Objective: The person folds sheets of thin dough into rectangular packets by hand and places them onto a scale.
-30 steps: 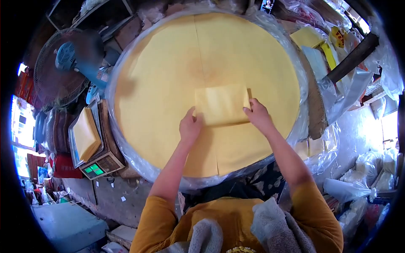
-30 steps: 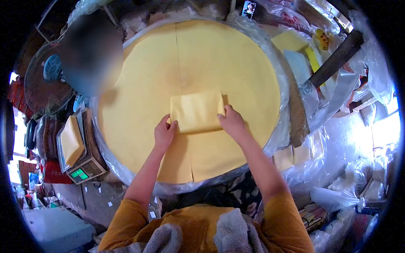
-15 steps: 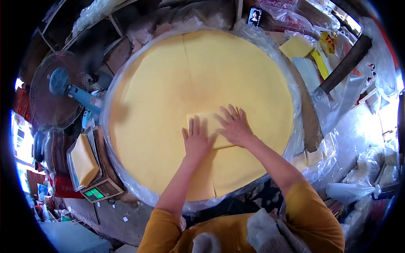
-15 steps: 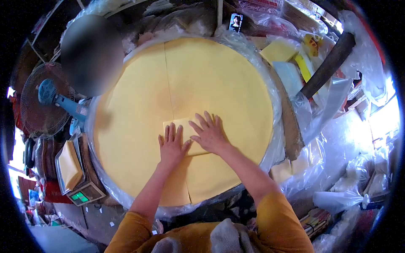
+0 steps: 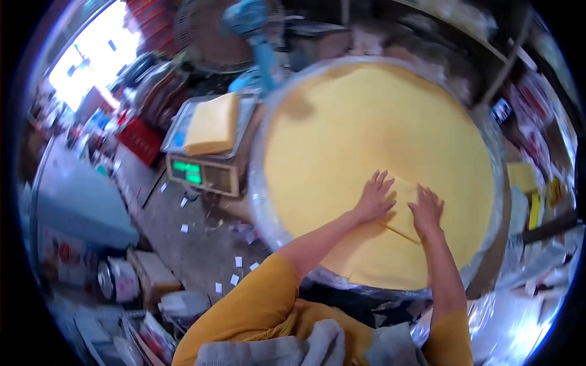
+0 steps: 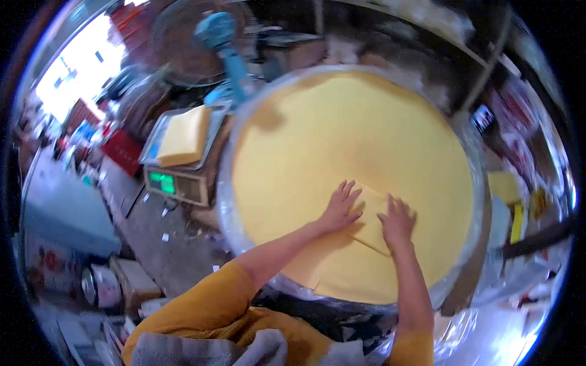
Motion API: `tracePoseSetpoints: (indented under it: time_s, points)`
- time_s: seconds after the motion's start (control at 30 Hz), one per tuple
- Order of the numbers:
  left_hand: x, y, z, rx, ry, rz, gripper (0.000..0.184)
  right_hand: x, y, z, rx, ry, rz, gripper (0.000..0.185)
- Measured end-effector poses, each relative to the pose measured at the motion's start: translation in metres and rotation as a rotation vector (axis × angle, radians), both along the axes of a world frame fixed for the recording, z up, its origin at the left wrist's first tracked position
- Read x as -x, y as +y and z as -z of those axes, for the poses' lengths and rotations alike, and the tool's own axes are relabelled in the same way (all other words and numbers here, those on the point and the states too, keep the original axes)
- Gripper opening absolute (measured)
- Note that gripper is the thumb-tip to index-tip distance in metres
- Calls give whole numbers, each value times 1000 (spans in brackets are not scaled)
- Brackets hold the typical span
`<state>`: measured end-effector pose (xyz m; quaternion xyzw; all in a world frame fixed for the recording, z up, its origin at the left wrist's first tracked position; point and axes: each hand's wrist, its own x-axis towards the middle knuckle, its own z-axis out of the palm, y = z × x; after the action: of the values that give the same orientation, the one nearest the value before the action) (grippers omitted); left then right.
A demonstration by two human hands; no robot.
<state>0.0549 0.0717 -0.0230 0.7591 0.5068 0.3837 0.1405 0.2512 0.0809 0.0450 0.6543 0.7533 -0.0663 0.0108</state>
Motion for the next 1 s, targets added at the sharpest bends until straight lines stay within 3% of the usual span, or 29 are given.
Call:
tracePoseSetpoints:
  time_s: [0.1, 0.13, 0.2, 0.3, 0.37, 0.47, 0.57, 0.6, 0.67, 0.73, 0.8, 0.83, 0.87, 0.9, 1.0]
  points:
    - [25, -54, -38, 6, -264, -129, 43, -6, -13, -22, 55, 19, 77, 67]
    - [31, -76, -38, 50, -334, -167, 35, -10, -16, -26, 190, 156, 129, 63]
    - [43, -109, -36, 695, -630, -52, 24, -18, -22, -32, 465, 428, 244, 55]
    - [55, -152, -27, 861, -858, 61, 23, -29, -36, -15, 572, 929, 230, 42]
    - [61, -172, -42, 969, -851, 104, 28, -8, -48, -50, 539, 974, 178, 40]
    - [53, -178, -24, 829, -1048, 100, 42, 34, -67, -102, 493, 1083, 101, 36]
    - [62, -185, -91, 684, -1379, 183, 53, 79, -79, -122, 472, 1255, 66, 34]
    - [66, -183, -94, 625, -1389, 105, 51, 92, -83, -126, 469, 1322, 62, 34]
    - [75, -180, -99, 509, -1399, -51, 50, 116, -86, -126, 409, 1381, 23, 44]
    - [108, -169, -98, 395, -1470, -7, 54, 136, -88, -130, 371, 1418, 2, 53]
    - [161, -158, -115, 153, -1350, -20, 55, 146, -94, -143, 362, 1426, 0, 61]
    - [197, -148, -117, 84, -1172, -128, 61, 145, -97, -148, 400, 1400, -25, 61]
    - [226, -146, -156, -59, -1196, -122, 70, 142, -100, -153, 435, 1375, -49, 61]
    - [267, -139, -168, -112, -1086, -148, 79, 139, -101, -154, 470, 1349, -74, 60]
    - [366, -124, -205, -179, -977, -263, 75, 112, -109, -137, 508, 1305, 40, 62]
